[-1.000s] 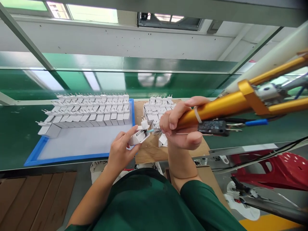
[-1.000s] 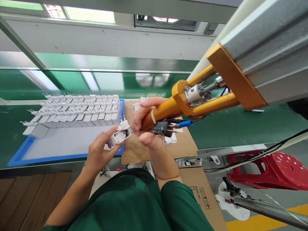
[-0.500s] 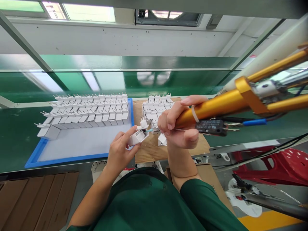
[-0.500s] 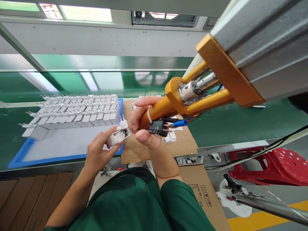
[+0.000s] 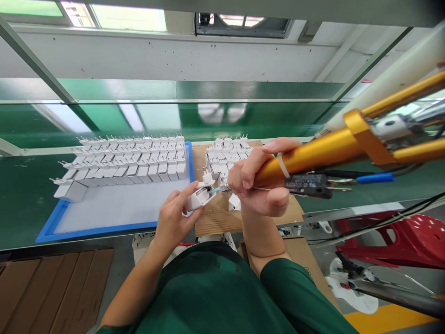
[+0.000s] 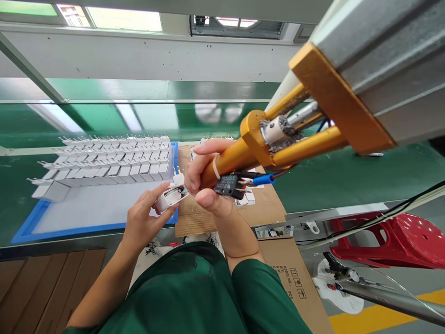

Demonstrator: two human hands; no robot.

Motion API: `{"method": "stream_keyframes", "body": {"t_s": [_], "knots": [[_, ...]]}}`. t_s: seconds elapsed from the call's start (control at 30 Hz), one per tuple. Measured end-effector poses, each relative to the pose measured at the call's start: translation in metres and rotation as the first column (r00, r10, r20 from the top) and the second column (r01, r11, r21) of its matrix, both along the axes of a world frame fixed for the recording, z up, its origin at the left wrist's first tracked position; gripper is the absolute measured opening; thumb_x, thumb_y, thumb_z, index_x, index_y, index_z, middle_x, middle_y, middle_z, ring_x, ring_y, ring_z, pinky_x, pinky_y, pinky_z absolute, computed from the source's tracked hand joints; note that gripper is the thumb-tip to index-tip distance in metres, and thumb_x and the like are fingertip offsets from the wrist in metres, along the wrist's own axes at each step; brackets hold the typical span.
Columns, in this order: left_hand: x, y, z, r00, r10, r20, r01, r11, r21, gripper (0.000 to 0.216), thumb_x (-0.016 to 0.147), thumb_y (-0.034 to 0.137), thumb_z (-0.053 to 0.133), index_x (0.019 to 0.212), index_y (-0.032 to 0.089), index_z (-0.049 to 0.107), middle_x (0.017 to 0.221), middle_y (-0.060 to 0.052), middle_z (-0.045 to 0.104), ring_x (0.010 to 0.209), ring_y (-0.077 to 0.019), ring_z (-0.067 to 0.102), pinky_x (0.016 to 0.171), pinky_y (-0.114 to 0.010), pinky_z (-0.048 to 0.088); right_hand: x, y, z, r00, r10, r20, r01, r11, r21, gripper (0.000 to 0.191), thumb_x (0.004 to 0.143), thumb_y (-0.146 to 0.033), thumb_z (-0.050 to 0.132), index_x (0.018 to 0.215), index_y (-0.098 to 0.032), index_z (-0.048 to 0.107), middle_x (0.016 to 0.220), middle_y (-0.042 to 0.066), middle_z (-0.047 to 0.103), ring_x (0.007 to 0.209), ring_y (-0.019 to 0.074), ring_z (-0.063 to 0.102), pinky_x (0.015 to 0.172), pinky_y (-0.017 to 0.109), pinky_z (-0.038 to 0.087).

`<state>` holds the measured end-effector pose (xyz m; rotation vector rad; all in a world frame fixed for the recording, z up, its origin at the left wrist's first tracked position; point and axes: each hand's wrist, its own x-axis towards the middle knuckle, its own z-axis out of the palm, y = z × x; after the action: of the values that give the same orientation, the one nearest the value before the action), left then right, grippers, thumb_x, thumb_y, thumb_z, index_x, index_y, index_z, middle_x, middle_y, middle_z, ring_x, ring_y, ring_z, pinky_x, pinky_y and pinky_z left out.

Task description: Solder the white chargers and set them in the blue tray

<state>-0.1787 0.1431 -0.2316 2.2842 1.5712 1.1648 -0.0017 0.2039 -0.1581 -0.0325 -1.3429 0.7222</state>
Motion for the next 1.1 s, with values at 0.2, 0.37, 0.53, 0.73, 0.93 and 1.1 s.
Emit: {"method": "stream_keyframes", "body": {"t_s": [0.2,0.37,0.53,0.73,0.93,1.1], "knots": [[-0.001,0.000,-0.001,1.000,-0.002,0.018,0.002,1.000,0.010,0.045,0.090,0.030,0.068,0.134,0.025,0.059,0.087,0.001,0.070,0.061,-0.0116,0.053,0.063,-0.024,0.050,0.000,-0.004,0.002,1.000,0.004,0.000,-0.004,0.999,-0.046,0.036,0.081,-0.055,0.065,0.111,-0.037,0.057,0.055,-0.014,0.042,0.027,0.0042,0.030,0.024,0.018,0.031],[-0.002,0.000,-0.001,1.000,0.002,0.030,-0.001,1.000,-0.023,0.045,0.090,0.031,0.068,0.134,0.026,0.059,0.089,0.000,0.070,0.061,-0.0116,0.054,0.065,-0.024,0.052,-0.001,0.000,0.003,1.000,0.012,0.003,-0.013,0.999,0.039,0.037,0.082,-0.055,0.062,0.114,-0.036,0.058,0.056,-0.014,0.041,0.027,0.0038,0.026,0.023,0.017,0.027],[-0.003,0.002,-0.009,0.994,-0.017,0.112,0.021,0.999,-0.039,0.047,0.087,0.026,0.070,0.133,0.026,0.060,0.095,-0.001,0.071,0.065,-0.0119,0.056,0.068,-0.026,0.053,0.002,0.001,0.003,0.998,0.067,-0.005,-0.066,0.994,0.085,0.042,0.082,-0.053,0.065,0.117,-0.032,0.057,0.062,-0.012,0.045,0.031,0.0029,0.031,0.027,0.017,0.032],[0.013,0.011,-0.036,0.840,-0.041,0.541,0.194,0.954,-0.230,0.046,0.084,0.027,0.071,0.127,0.024,0.059,0.123,-0.009,0.070,0.108,-0.0229,0.068,0.076,-0.029,0.059,-0.003,-0.010,0.005,0.997,0.065,-0.028,-0.064,0.998,0.024,0.041,0.082,-0.053,0.068,0.115,-0.032,0.057,0.064,-0.010,0.044,0.034,0.0036,0.032,0.027,0.018,0.033],[0.032,0.014,-0.045,0.677,-0.056,0.734,0.358,0.897,-0.261,0.051,0.082,0.034,0.077,0.127,0.024,0.055,0.121,-0.010,0.072,0.116,-0.0261,0.067,0.086,-0.033,0.059,-0.013,-0.008,0.009,0.983,0.169,-0.066,-0.161,0.980,0.119,0.046,0.083,-0.049,0.068,0.120,-0.027,0.056,0.066,-0.010,0.044,0.035,0.0030,0.034,0.028,0.017,0.034],[0.039,0.017,-0.044,0.612,-0.088,0.786,0.408,0.886,-0.218,0.052,0.081,0.032,0.079,0.126,0.025,0.055,0.121,-0.009,0.072,0.118,-0.0266,0.067,0.088,-0.033,0.058,-0.009,-0.008,0.008,0.996,0.092,0.010,-0.092,0.994,0.066,0.040,0.084,-0.055,0.065,0.117,-0.034,0.053,0.063,-0.011,0.039,0.034,0.0042,0.030,0.028,0.019,0.033]]}}
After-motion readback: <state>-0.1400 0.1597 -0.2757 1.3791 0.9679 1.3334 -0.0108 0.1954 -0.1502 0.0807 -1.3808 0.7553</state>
